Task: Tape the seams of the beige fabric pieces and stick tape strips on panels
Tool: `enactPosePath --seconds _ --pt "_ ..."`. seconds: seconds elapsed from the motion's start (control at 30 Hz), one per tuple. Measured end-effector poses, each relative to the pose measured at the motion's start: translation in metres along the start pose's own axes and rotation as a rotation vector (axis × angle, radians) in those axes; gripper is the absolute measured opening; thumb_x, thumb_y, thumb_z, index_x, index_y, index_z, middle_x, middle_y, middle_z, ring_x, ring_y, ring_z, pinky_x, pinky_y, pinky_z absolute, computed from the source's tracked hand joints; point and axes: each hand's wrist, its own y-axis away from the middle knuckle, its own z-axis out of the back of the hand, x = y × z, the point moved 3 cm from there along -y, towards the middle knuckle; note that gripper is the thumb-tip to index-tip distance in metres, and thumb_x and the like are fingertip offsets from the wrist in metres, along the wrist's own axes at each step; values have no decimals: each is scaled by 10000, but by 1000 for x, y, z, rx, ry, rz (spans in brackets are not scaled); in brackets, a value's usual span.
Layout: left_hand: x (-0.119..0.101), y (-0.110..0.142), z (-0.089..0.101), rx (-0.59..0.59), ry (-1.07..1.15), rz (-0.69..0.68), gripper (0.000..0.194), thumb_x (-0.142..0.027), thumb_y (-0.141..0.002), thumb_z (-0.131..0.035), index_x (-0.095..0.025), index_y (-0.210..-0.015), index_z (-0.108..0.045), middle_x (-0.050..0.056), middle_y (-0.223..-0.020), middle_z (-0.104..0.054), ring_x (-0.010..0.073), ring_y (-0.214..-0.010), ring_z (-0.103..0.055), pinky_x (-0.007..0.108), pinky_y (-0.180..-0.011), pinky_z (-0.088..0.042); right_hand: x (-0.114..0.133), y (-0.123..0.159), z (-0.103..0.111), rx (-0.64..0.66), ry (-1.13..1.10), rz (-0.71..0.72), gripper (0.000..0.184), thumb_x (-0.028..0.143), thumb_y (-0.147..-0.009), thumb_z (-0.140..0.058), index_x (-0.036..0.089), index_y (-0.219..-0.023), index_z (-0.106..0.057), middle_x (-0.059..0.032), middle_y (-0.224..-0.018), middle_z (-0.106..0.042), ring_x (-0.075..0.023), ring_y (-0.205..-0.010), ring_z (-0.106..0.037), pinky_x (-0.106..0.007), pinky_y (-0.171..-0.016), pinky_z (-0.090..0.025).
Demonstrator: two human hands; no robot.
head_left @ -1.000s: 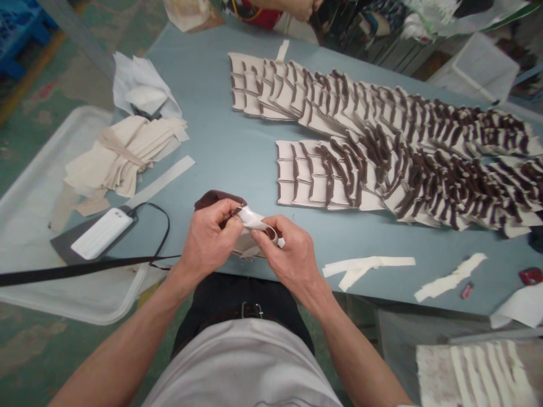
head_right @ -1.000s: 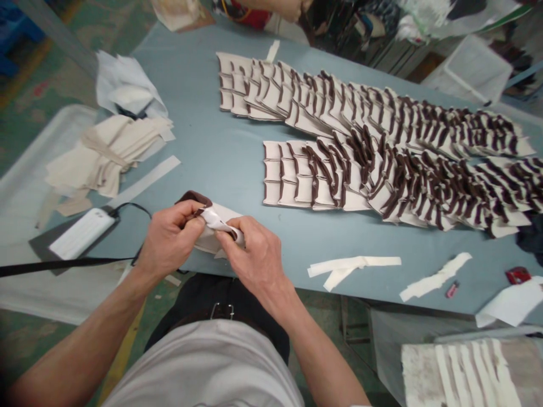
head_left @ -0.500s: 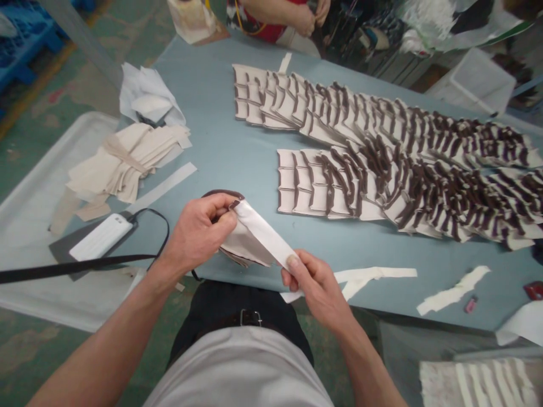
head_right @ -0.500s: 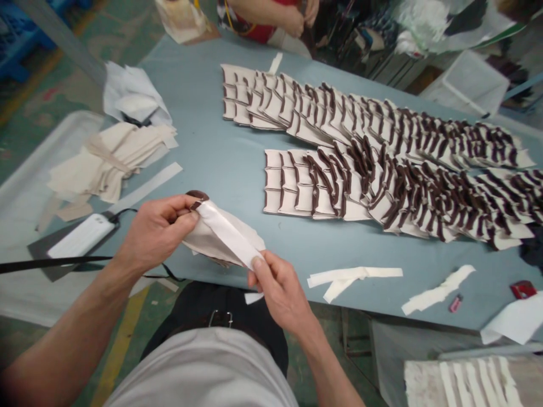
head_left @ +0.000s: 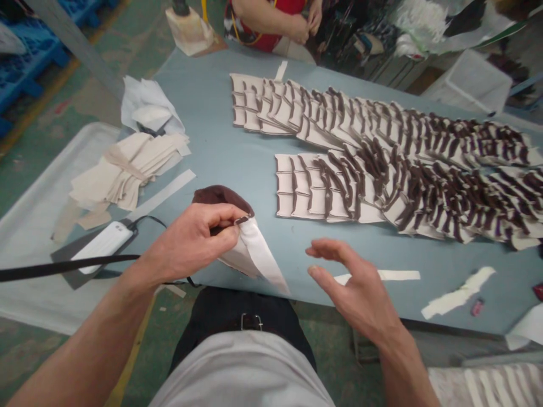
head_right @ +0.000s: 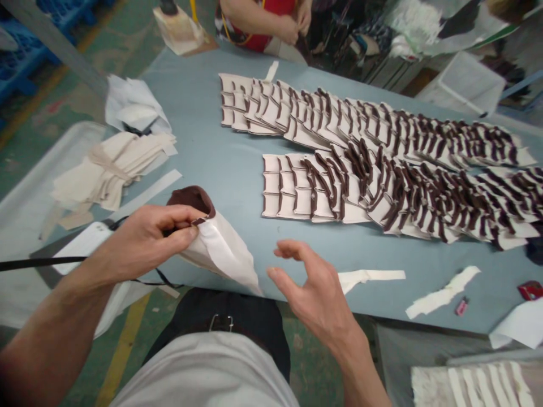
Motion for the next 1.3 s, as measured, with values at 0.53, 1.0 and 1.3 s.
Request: enactPosePath --seconds 0.53,1.0,1.3 --pt "-9 26 3 113 82 10 45 -224 -874 -591 -198 -896 -622 -97 -610 -627 75 -519 -504 161 -497 -378 93 -99 -34 522 71 701 356 518 -949 -688 181 -847 -633 36 -702 -569 -111 -618 -465 -271 -627 -292" --pt "8 33 -7 -115 55 -168 122 -132 -880 -580 -195 -931 -671 -3 -864 -768 134 -740 -722 202 -676 -552 89 -98 -48 731 -304 375 361 429 -926 -664 186 -703 -516 73 -648 -396 -77 -615 -355 -241 -577 -251" --pt "18 41 -13 -229 -72 -384 229 -56 -876 -591 -216 -983 -713 9 -873 -806 148 -769 -752 224 -743 -575 85 -80 -62 673 -673 103 225 323 -803 -657 196 -667 -529 80 -603 -398 -78 -561 -334 -217 -506 -267"
